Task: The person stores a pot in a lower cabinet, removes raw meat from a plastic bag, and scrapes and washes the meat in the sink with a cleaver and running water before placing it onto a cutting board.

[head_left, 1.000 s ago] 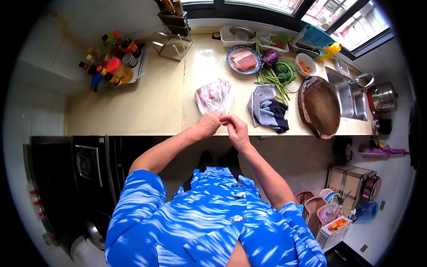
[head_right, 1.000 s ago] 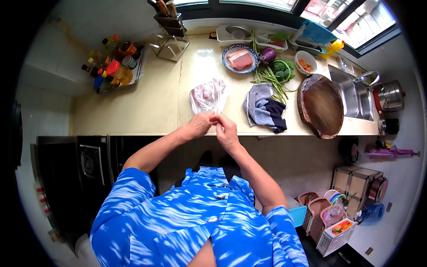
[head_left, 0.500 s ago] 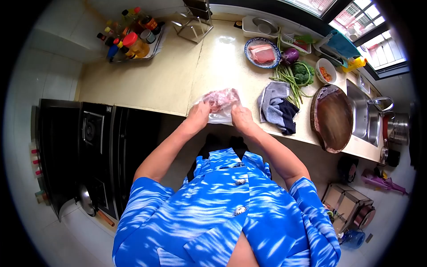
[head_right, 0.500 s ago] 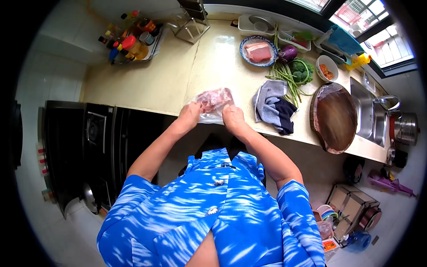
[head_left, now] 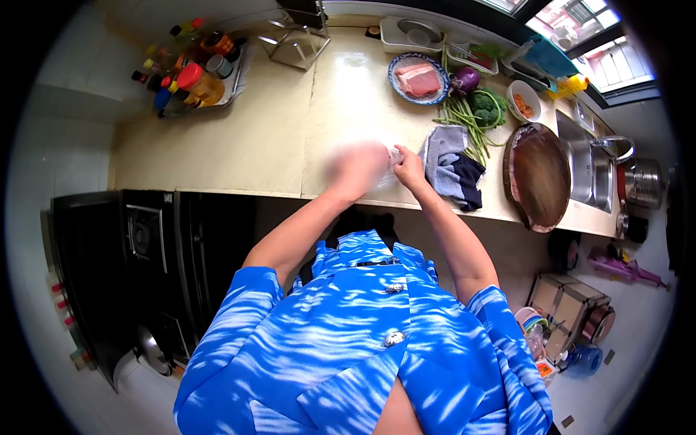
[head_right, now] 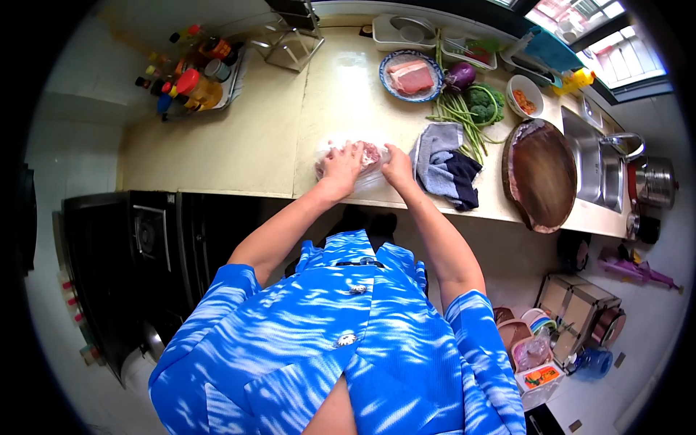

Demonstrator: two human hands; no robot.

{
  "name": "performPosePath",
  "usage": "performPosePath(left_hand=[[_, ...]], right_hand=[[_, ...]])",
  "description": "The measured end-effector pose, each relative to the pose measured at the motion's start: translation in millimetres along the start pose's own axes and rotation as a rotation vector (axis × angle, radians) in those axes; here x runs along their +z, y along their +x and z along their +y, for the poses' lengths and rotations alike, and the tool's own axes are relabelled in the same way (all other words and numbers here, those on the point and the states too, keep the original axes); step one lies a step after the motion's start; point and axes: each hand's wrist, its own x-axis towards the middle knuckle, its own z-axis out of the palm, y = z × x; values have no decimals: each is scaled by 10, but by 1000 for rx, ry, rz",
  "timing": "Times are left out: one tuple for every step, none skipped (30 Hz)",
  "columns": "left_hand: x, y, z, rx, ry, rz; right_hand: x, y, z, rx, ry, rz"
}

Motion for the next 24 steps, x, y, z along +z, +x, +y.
performPosePath(left_hand=[[-59, 16, 3, -1, 12, -74], [-119, 32, 6, 0, 24, -147], [-15, 92, -42, -12, -51, -125], [-28, 123, -63, -16, -84, -132], [-41, 154, -84, -20, -117, -138], [-54, 185, -105, -25, -151, -145], [-55, 197, -115, -36, -181, -152], [-43, 206, -134, -29, -199, -143], [-30, 215, -154, -22, -217, -135], [-52, 211, -161, -15, -235, -126], [-75, 208, -174, 11, -223, -147], [-103, 210, -195, 20, -210, -160], [-146, 207, -210, 29, -197, -173], [-189, 204, -226, 38, -185, -186], [-163, 246, -287, 59, -178, -206], [-166, 264, -351, 77, -196, -209], [-169, 281, -415, 94, -214, -211], [-174, 299, -479, 112, -232, -214], [-111, 327, -568, 194, -295, -167], [-91, 351, -644, 224, -347, -159], [-70, 378, -722, 254, -398, -153], [-73, 395, -788, 285, -449, -149], [-62, 395, -845, 262, -689, -200], [-49, 396, -902, 235, -928, -251]], right_hand=[[39, -24, 36, 6, 7, -49], [72, -40, 33, 9, 16, -98], [159, -50, 71, -6, 74, -61], [203, -49, 63, 0, 76, -53], [239, -18, 45, 93, 135, -86], [260, 27, 26, 184, 197, -117], [260, 46, 7, 166, 164, -87], [220, 78, 8, 166, 163, -73], [179, 99, 14, 289, 357, -169], [144, 109, 15, 411, 554, -266], [157, 87, 1, 446, 593, -213], [154, 64, -3, 445, 595, -205], [148, 35, -16, 470, 689, -188], [150, 2, -30, 494, 783, -172], [155, -30, -45, 494, 785, -169], [150, -67, -79, 477, 824, -188], [147, -104, -115, 458, 864, -206], [141, -129, -155, 439, 902, -223], [183, -126, -135, 445, 951, -226], [179, -127, -169, 443, 952, -222], [177, -141, -200, 432, 978, -232], [183, -155, -199, 422, 1004, -246], [187, -144, -199, 398, 993, -279], [195, -141, -200, 401, 995, -274]])
